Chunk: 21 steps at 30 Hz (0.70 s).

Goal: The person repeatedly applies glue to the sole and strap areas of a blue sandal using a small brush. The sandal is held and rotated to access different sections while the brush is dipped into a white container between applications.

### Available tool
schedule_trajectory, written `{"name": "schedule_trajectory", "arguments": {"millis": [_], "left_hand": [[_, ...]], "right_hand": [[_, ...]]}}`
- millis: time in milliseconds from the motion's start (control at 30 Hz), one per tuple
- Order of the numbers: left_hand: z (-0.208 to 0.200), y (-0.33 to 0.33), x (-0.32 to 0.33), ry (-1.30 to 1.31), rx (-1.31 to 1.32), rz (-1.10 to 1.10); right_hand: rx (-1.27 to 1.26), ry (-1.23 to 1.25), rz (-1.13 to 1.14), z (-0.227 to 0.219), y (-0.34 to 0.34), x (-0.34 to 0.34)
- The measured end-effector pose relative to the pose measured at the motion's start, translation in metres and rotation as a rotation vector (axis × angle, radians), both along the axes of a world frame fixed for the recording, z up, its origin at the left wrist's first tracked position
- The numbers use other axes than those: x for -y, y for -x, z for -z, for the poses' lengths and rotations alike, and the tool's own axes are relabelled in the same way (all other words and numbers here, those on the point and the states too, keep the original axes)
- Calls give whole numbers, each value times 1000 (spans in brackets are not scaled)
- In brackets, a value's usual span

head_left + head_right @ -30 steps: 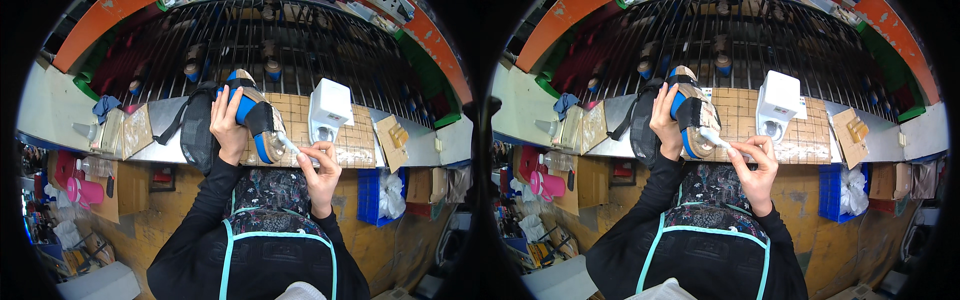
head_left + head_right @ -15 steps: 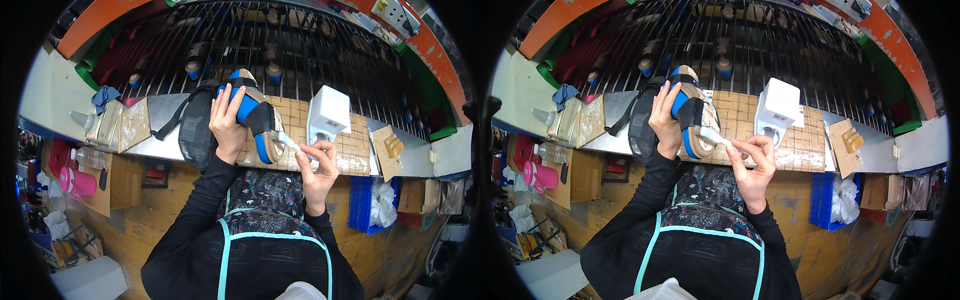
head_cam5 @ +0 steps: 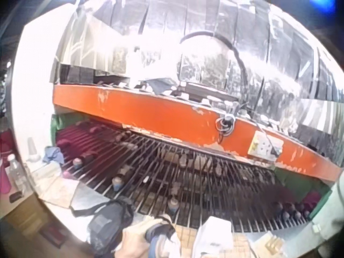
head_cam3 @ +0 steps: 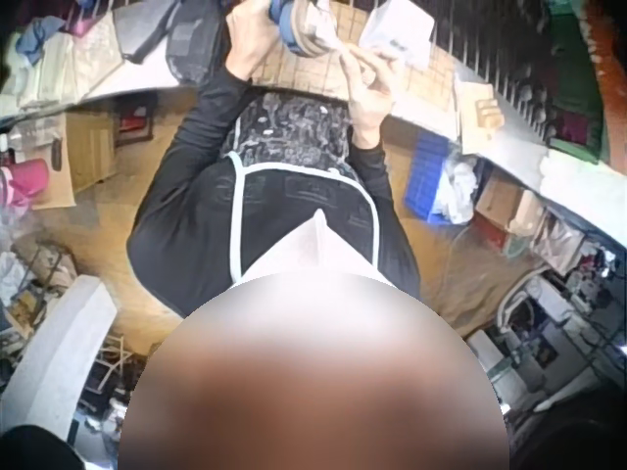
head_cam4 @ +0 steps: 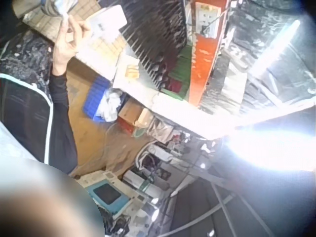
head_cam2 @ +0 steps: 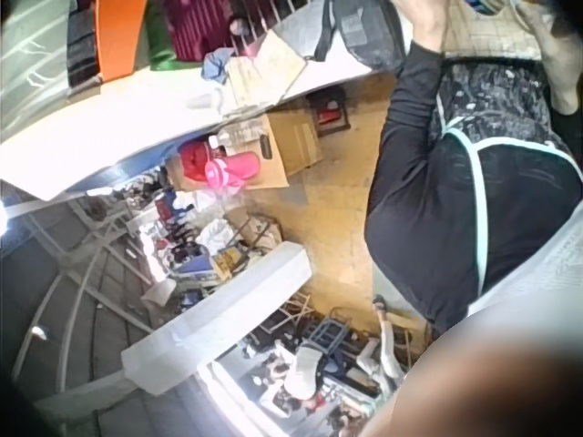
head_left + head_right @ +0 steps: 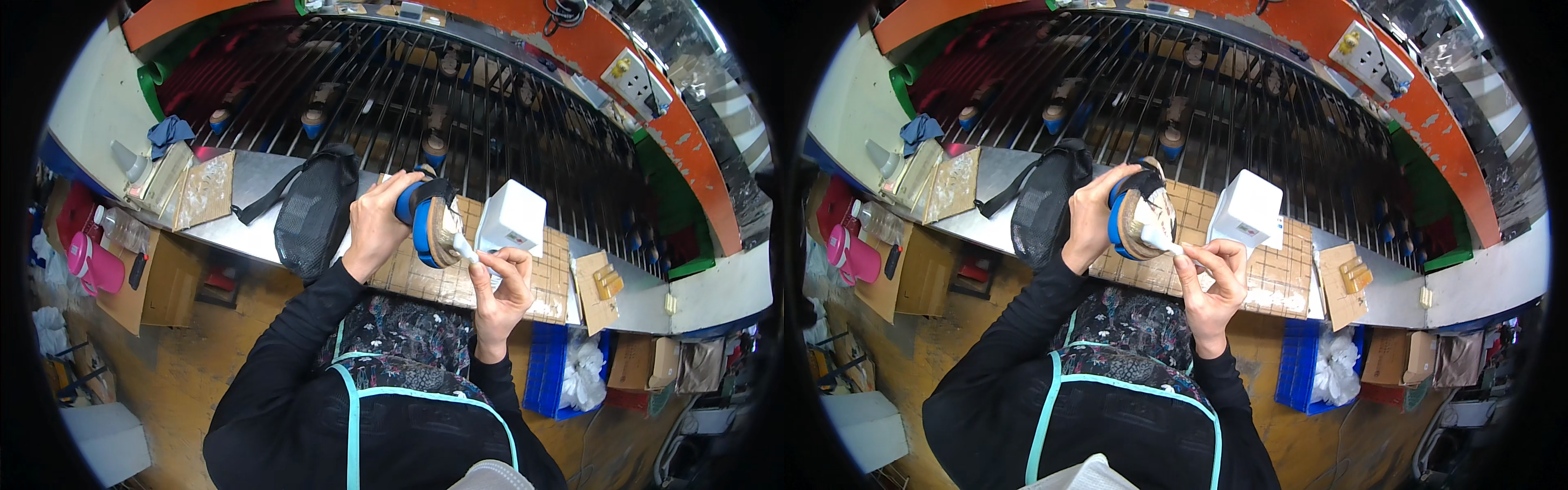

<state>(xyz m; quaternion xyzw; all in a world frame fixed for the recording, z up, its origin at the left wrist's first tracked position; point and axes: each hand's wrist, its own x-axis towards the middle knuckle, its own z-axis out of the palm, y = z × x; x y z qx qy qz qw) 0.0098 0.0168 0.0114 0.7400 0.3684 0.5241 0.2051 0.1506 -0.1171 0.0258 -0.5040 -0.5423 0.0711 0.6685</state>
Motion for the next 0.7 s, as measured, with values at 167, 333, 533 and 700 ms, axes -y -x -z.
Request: {"name": "schedule_trajectory", "arguments": {"millis": [167, 333, 533, 700], "left_hand": [[-10, 6, 9, 19, -40, 104], [-8, 13, 9, 172, -215, 221], [-2, 15, 8, 337, -305, 460], [4, 13, 12, 587, -314, 657]], "right_hand": [[126, -45, -19, -14, -10, -9], [189, -63, -57, -23, -17, -18], [205, -57, -85, -23, -22, -21], [166, -27, -101, -14, -27, -18]]}}
